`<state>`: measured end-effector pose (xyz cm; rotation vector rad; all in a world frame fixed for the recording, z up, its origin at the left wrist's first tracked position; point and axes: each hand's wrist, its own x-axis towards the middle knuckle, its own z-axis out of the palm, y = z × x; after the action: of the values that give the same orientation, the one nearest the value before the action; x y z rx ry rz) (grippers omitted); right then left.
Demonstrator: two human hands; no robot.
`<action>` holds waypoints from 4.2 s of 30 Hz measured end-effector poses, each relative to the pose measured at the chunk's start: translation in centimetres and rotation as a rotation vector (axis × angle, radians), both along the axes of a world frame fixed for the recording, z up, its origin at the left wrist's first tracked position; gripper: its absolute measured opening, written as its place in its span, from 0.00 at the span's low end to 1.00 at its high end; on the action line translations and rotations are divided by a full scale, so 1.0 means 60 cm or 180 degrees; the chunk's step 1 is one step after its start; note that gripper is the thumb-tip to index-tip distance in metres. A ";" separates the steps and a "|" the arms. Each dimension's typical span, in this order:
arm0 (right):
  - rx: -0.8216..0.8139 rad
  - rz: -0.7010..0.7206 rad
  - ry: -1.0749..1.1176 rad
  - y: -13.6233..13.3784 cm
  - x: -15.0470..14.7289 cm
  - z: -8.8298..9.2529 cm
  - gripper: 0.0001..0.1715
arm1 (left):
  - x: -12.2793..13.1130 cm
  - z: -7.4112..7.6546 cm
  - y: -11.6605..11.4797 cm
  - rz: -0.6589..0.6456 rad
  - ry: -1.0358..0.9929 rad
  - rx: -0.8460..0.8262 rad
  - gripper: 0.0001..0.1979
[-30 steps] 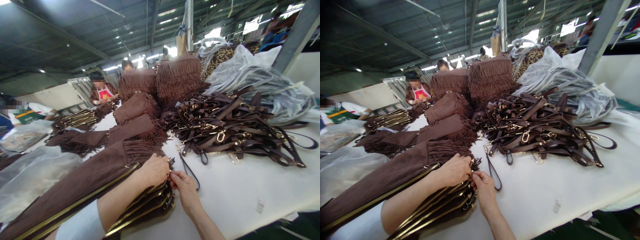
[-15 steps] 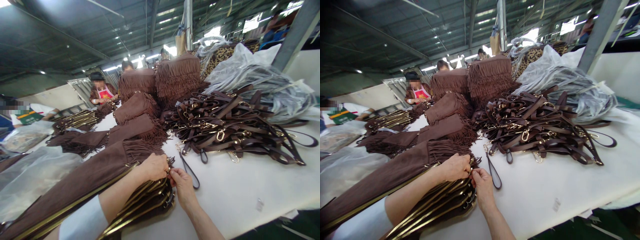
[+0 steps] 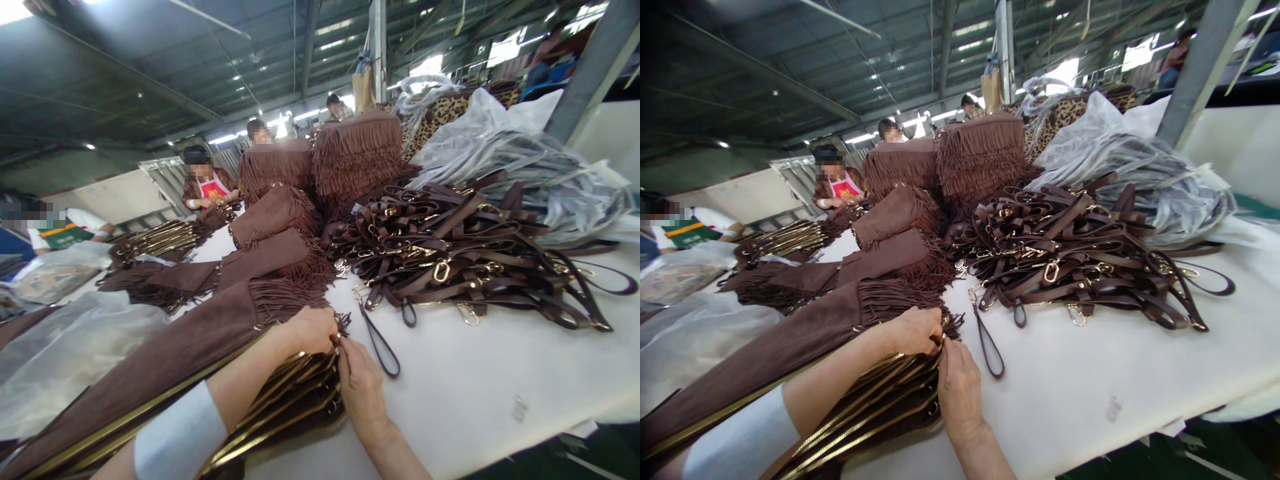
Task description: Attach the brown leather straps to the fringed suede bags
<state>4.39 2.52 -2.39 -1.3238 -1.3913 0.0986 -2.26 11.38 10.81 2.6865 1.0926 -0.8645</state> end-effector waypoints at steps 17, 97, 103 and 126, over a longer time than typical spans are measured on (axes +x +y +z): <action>0.0128 -0.0473 -0.0569 0.023 -0.009 0.006 0.13 | 0.002 0.000 0.008 0.0235 0.0090 -0.0016 0.13; -0.2233 0.1204 0.3619 0.022 0.043 0.050 0.13 | -0.013 -0.016 -0.024 -0.0591 -0.0399 0.0617 0.11; -0.2567 0.1379 0.3962 0.025 0.056 0.061 0.13 | -0.015 -0.023 -0.037 -0.0926 -0.0500 0.0877 0.10; -0.2415 0.1029 0.3731 0.030 0.031 0.024 0.10 | -0.009 -0.019 0.000 0.0255 -0.0357 0.0238 0.07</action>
<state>6.22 4.32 -0.94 -1.2181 -0.4951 1.4834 -2.83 11.37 9.69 2.6923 1.2204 -0.6645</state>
